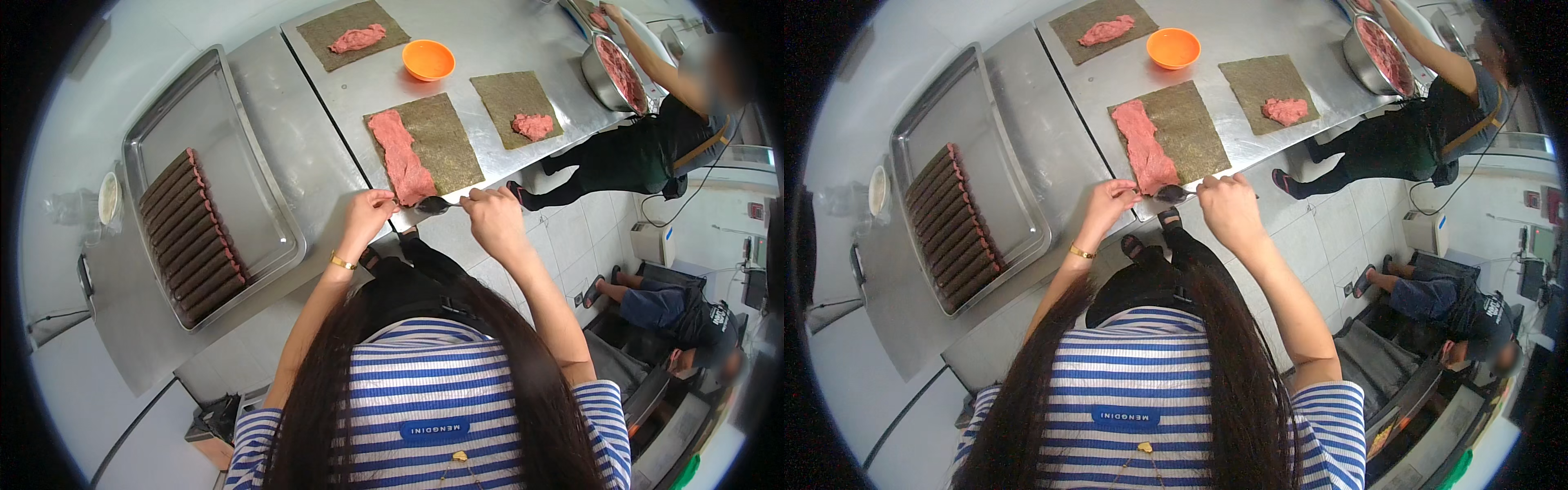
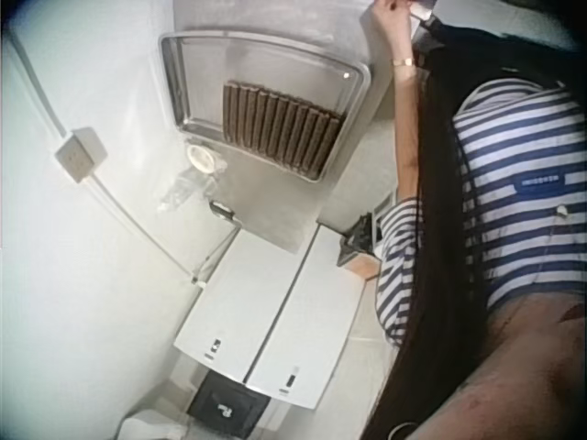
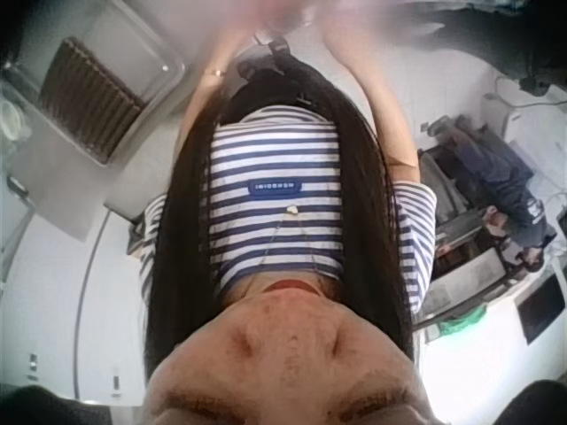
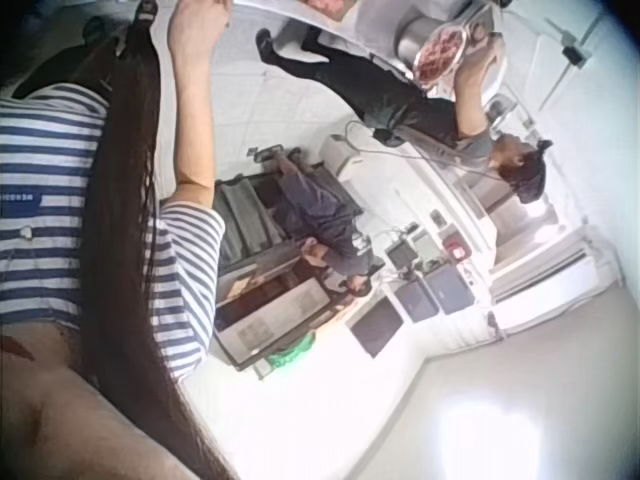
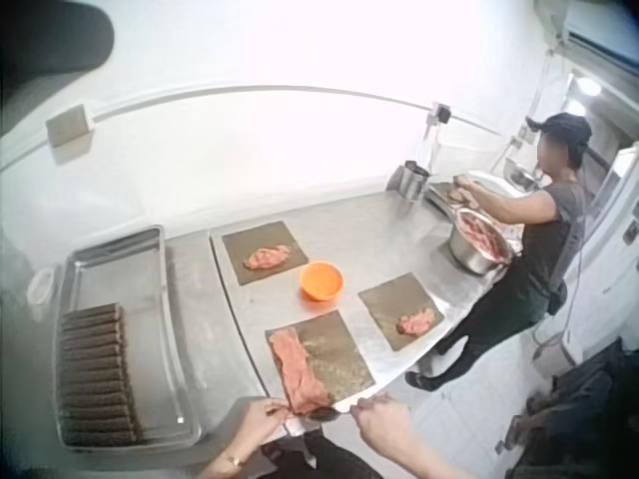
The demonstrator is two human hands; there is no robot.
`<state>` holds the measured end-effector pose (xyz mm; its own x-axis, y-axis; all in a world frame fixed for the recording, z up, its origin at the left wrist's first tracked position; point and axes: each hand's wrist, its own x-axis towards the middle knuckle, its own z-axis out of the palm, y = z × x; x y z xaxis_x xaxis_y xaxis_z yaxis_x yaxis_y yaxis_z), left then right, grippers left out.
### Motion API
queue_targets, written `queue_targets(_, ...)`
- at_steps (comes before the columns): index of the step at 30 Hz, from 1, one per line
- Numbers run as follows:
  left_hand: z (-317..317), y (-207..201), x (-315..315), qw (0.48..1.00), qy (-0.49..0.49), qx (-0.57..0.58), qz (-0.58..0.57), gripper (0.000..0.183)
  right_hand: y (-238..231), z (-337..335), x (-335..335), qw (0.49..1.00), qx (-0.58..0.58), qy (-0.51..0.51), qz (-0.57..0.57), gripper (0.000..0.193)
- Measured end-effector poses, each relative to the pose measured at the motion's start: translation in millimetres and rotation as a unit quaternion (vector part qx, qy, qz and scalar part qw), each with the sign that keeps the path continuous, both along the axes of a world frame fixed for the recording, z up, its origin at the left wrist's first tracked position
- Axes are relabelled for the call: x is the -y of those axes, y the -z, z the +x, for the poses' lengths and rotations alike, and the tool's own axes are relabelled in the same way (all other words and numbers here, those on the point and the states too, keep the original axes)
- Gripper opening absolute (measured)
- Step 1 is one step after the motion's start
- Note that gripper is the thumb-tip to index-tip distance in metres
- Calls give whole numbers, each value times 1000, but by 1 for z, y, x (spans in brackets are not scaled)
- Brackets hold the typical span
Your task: The person spreads a pink filling onto a sheet of nori using a spoon, then rolls the sheet into a cylinder. The finished roll is placed on a metal tray with other completed rolls. The process is repeated for additional sheets.
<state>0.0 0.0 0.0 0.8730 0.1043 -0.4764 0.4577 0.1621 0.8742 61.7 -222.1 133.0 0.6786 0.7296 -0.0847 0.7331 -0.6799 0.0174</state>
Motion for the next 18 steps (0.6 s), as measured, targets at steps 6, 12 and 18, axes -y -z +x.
queue_targets(6, 4, 2, 5, 997, 9, 33, 74, 24, 22, 10, 14, 999, 32, -20, 3, 17)
queue_targets(12, 4, -6, 8, 992, -1, 22, 127, 22, 28, 26, 13, 998, 45, -10, 51, 17)
queue_targets(18, 2, -11, 12, 986, -5, 23, 165, 21, 31, 32, 3, 995, -20, -80, 53, 16)
